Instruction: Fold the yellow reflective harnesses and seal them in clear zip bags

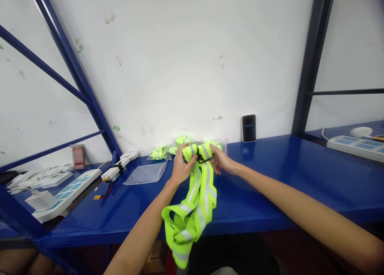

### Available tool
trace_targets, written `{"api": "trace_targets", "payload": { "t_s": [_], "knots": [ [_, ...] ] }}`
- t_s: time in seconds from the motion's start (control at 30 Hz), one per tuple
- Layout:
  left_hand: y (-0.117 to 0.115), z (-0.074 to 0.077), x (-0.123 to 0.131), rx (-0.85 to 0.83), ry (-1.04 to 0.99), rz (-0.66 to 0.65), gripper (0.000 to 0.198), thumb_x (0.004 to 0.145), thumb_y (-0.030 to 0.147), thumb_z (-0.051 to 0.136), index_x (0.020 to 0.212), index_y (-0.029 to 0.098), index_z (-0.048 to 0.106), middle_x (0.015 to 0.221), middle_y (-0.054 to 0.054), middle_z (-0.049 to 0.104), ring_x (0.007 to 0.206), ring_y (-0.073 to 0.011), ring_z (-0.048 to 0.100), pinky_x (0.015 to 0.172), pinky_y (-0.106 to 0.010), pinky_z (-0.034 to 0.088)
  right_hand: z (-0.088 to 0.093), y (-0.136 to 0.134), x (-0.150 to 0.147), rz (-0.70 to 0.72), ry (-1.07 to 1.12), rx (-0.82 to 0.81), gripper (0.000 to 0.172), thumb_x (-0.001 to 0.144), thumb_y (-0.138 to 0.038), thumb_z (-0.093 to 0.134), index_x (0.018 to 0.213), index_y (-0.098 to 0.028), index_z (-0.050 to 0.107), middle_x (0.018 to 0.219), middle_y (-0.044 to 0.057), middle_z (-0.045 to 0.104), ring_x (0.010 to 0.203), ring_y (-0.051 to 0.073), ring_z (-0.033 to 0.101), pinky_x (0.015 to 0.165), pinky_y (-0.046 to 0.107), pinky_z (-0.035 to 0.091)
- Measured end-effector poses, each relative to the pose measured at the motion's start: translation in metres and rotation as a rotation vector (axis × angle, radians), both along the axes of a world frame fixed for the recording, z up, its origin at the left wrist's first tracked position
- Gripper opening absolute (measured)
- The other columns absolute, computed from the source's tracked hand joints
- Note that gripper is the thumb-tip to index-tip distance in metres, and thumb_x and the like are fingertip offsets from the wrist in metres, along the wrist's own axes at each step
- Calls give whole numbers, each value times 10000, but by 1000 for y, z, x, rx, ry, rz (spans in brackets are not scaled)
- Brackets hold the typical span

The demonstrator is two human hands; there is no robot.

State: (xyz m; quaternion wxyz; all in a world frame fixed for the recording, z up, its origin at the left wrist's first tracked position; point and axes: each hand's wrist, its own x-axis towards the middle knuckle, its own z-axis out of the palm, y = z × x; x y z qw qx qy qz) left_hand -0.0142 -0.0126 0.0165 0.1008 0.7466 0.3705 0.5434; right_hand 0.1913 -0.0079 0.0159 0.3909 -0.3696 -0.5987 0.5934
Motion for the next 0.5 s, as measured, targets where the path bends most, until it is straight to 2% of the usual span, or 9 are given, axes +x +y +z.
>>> {"api": "trace_targets", "payload": {
  "t_s": [0.1, 0.17, 0.23, 0.37, 0.43, 0.5],
  "knots": [
    [10, -1, -1, -212, -342, -2, 438, 801, 486, 630, 1075, 145, 606, 1106, -122, 679, 1048, -273, 629, 906, -377, 482, 8, 1, 8, -97, -239, 370, 644, 836, -702, 461, 1177, -171, 588, 879, 86, 646, 672, 194, 603, 586, 312, 487],
    [16, -4, -2, -307, -468, -23, 469, 773, 508, 654, 1066, 145, 610, 1081, -113, 693, 1006, -256, 649, 868, -352, 499, 12, -2, 11, -178, -403, 647, 687, 800, -579, 626, 1370, -226, 471, 1018, 83, 613, 806, 212, 585, 731, 357, 488],
    [19, -8, -1, -382, -513, -37, 509, 761, 524, 664, 1107, 158, 594, 1070, -100, 697, 981, -241, 660, 846, -335, 508, 14, -6, 11, -199, -545, 830, 791, 784, -492, 681, 1468, -280, 343, 1065, 80, 570, 860, 226, 564, 784, 391, 477],
    [20, -16, 2, -530, -519, -110, 565, 779, 561, 638, 1170, 156, 579, 1058, -104, 701, 940, -228, 672, 816, -321, 518, 10, -12, 7, -94, -651, 957, 769, 807, -404, 656, 1481, -336, 294, 1276, 103, 444, 940, 236, 568, 808, 405, 493],
    [19, -17, 4, -581, -535, -154, 572, 786, 577, 620, 1164, 148, 592, 1067, -108, 701, 944, -234, 670, 821, -327, 520, 8, -11, 5, -58, -618, 1011, 695, 805, -381, 657, 1437, -303, 377, 1352, 113, 390, 1004, 246, 560, 848, 403, 488],
    [17, -16, 5, -664, -546, -225, 600, 805, 631, 550, 1148, 143, 613, 1064, -107, 705, 977, -259, 662, 841, -358, 520, 5, -7, 2, -97, -530, 1037, 496, 833, -388, 629, 1297, -244, 530, 1307, 109, 452, 1005, 240, 561, 865, 384, 476]
  ]
}}
